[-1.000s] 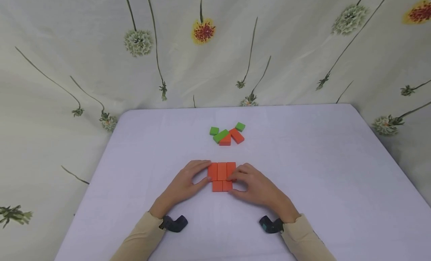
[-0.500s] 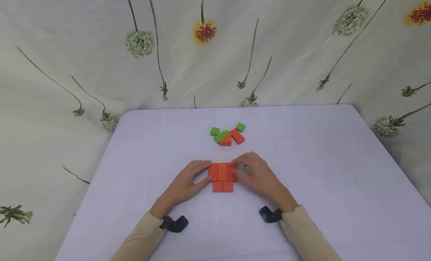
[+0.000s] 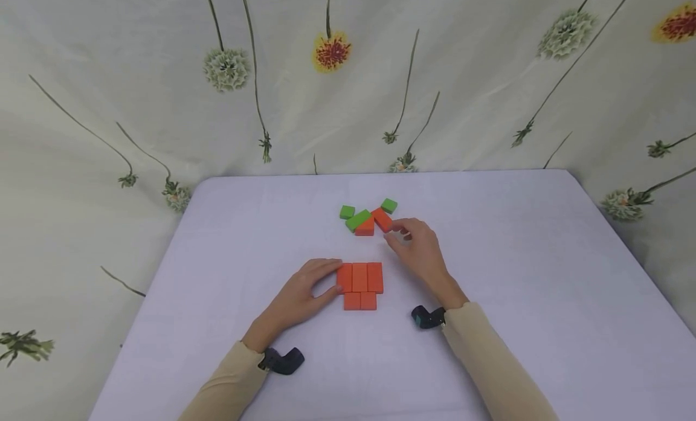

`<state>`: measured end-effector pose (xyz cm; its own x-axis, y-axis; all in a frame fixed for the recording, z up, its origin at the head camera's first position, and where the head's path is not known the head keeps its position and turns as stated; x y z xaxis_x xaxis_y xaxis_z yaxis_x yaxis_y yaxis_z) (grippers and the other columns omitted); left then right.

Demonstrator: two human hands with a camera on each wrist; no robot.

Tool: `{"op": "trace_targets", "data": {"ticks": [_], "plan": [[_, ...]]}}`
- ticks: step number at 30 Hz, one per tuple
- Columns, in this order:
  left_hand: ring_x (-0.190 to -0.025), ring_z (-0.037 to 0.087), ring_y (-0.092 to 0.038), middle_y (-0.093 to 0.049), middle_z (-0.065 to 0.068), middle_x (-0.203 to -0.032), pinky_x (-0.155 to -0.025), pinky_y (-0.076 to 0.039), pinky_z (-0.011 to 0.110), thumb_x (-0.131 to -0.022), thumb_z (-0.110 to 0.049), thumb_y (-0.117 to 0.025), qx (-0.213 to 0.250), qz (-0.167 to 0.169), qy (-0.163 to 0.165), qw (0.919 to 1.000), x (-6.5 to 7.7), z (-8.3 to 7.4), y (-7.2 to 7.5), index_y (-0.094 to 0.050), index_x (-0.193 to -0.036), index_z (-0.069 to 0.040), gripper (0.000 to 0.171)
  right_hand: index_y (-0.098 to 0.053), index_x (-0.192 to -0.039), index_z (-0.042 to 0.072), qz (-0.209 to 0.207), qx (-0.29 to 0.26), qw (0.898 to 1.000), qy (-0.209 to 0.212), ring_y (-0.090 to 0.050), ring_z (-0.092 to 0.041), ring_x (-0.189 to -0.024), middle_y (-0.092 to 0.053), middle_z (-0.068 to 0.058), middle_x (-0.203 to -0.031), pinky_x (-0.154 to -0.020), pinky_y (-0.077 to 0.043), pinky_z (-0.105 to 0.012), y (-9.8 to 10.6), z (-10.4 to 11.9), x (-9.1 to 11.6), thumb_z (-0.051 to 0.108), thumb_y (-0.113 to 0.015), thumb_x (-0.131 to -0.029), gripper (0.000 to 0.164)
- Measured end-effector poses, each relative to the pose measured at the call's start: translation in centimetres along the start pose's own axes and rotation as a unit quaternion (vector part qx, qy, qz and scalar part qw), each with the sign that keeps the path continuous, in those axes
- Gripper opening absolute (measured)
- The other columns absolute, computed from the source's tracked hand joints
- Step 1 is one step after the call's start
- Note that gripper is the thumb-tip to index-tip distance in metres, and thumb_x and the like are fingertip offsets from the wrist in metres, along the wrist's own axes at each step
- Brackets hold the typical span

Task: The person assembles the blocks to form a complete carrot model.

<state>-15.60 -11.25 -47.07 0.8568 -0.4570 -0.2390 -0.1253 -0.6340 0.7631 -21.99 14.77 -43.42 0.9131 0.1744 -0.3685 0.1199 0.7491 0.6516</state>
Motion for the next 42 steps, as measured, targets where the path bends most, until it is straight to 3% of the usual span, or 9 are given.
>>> {"op": "trace_targets", "data": {"ticks": [20, 27, 42], "plan": [[-0.137, 0.020, -0.053, -0.061, 0.004, -0.145, -0.115, -0.047, 0.038, -0.098, -0.031, -0.072, -0.007, 0.002, -0.002, 1.0000, -0.1, -0.1, 0.0, -0.061, -0.143, -0.009, 0.052, -0.072, -0.118, 0.003, 0.025, 0.048, 0.995, -0.090, -0.064, -0.030, -0.094, -0.070, -0.015, -0.110, -0.082, -0.055, -0.041, -1.6, -2.1, -2.1, 0.022, -0.076, -0.094, 0.030], [-0.138, 0.019, -0.053, -0.061, 0.004, -0.145, -0.116, -0.046, 0.037, -0.098, -0.032, -0.072, -0.008, 0.005, 0.000, 1.0000, -0.1, 0.0, 0.0, -0.061, -0.144, -0.009, 0.052, -0.068, -0.121, 0.001, 0.037, 0.046, 0.990, -0.126, -0.063, -0.030, -0.095, -0.071, -0.016, -0.108, -0.086, -0.055, -0.042, -1.8, -2.2, -2.3, 0.029, -0.077, -0.093, 0.041], [-0.138, 0.020, -0.053, -0.061, 0.005, -0.144, -0.115, -0.046, 0.038, -0.098, -0.030, -0.073, -0.006, 0.000, -0.001, 1.0000, 0.0, -0.1, 0.1, -0.061, -0.143, -0.008, 0.052, -0.069, -0.120, 0.001, 0.028, 0.032, 0.990, -0.137, -0.061, -0.029, -0.092, -0.069, -0.016, -0.105, -0.082, -0.051, -0.036, -1.5, -2.3, -1.9, 0.025, -0.074, -0.093, 0.036]]}}
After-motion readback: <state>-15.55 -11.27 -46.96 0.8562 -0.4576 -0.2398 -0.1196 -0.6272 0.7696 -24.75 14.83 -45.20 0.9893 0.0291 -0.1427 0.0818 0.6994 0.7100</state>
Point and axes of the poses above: each hand's wrist, its own x-axis away from the middle knuckle, its own y-axis out of the back of the hand, z = x × y, the point moved 3 cm from there along -x, towards the middle knuckle
